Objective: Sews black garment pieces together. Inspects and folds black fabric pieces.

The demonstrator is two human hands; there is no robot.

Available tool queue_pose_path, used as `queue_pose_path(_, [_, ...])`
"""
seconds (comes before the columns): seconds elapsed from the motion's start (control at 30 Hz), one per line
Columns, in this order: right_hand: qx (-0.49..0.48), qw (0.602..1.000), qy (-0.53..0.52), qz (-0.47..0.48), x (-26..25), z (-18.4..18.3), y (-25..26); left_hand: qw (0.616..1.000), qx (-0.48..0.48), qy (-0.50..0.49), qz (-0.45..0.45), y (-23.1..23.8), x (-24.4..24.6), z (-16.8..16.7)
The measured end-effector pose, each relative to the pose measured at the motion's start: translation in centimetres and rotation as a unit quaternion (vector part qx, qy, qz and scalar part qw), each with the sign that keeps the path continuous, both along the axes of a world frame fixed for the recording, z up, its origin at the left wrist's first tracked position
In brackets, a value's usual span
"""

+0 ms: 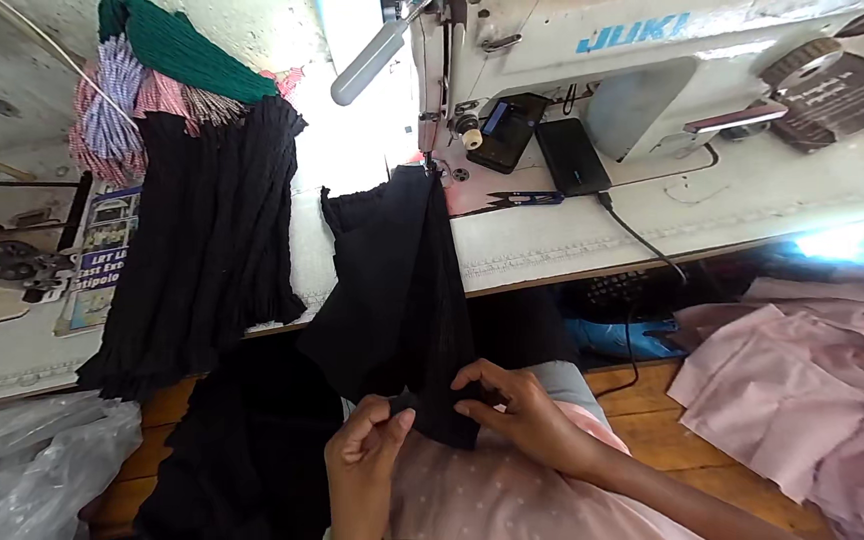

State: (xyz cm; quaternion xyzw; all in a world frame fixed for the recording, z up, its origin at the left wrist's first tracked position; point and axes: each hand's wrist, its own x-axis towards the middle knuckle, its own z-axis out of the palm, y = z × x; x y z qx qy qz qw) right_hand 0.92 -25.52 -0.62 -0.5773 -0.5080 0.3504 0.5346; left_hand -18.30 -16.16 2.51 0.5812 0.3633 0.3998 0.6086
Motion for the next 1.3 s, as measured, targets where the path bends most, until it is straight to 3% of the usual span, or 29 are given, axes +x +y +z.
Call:
queue_pose_path(0.1, [0.056, 0.997, -0.024, 0.052, 0.7, 1.0, -0.4, 0.987, 0.161, 0.0, -0.027, 0.1, -0.2, 0.4])
queue_pose_path(0.2, [0.118, 0.986, -0.063, 0.102, 1.5, 2.7, -1.0, 0.966, 0.255, -0.005, -0.044, 0.5, -0.2, 1.0])
queue_pose_path(0.3, [0.178, 0.964, -0.164, 0.108, 2.1, 4.2, -0.9, 0.958, 0.28, -0.02, -0.059, 0.5, 0.2, 1.1])
queue_pose_path(0.4, [0.248, 0.918, -0.3, 0.077, 2.1, 5.4, -0.3, 0.955, 0.291, -0.031, -0.053, 0.5, 0.6, 1.2])
queue_pose_path(0.53, [0.301, 0.875, -0.374, 0.067, 1.9, 6.9, 0.8, 0.951, 0.303, -0.037, -0.04, 0.7, 1.1, 1.6])
queue_pose_path(0.73, [0.329, 0.865, -0.372, 0.072, 2.0, 8.3, 2.6, 0.951, 0.299, -0.066, -0.037, 1.7, 1.7, 2.6])
queue_pose_path(0.97, [0.328, 0.887, -0.323, 0.012, 1.5, 9.4, 2.4, 0.941, 0.316, -0.093, -0.081, 2.0, 2.7, 3.3])
queue_pose_path(1.3, [0.301, 0.899, -0.317, -0.028, 1.2, 9.7, 1.4, 0.917, 0.389, -0.03, -0.081, 1.3, 2.7, 4.4])
